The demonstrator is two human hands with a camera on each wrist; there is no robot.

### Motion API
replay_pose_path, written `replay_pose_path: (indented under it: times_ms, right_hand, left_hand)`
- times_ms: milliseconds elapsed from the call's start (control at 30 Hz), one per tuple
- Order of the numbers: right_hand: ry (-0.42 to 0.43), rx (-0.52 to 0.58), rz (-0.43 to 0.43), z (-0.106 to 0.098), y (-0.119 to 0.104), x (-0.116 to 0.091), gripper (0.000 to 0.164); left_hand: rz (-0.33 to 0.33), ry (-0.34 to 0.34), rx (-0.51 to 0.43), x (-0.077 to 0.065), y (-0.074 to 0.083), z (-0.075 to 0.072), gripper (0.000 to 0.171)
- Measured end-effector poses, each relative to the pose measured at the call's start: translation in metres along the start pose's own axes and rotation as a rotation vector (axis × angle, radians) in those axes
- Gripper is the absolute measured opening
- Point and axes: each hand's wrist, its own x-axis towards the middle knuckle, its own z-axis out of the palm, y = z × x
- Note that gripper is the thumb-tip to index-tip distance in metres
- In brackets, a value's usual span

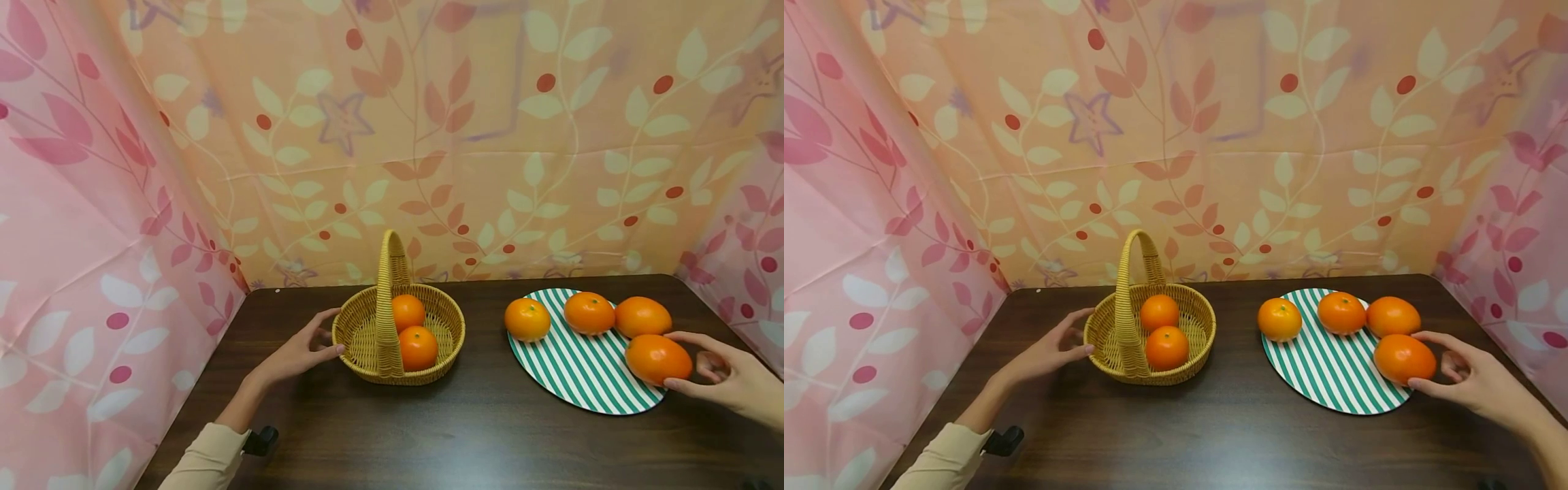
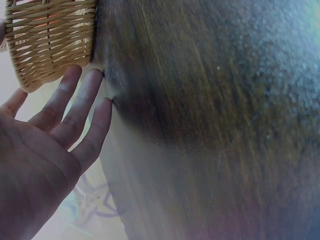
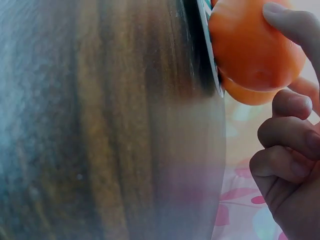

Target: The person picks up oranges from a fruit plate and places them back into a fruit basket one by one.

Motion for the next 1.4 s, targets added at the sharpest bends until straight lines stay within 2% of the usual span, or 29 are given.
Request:
replay_pose_path:
  times_ms: [167,600,1200,1400]
  right_hand:
    - [0.026,-0.010,-0.020,0.002,-0.002,0.000,0.070]
    - [0.030,-0.007,-0.073,0.006,-0.009,0.004,0.067]
    - [0.054,-0.009,-0.052,0.004,-0.012,0.004,0.068]
    - [0.041,0.017,-0.080,0.002,-0.015,0.007,0.069]
  left_hand:
    - [0.001,0.001,0.006,0.000,0.000,0.000,0.075]
    - [0.001,0.000,-0.002,0.000,-0.002,0.000,0.075]
    - [0.005,0.008,0.001,0.001,-0.002,0.000,0.076]
    - [0.004,0.009,0.000,0.001,-0.004,0.000,0.076]
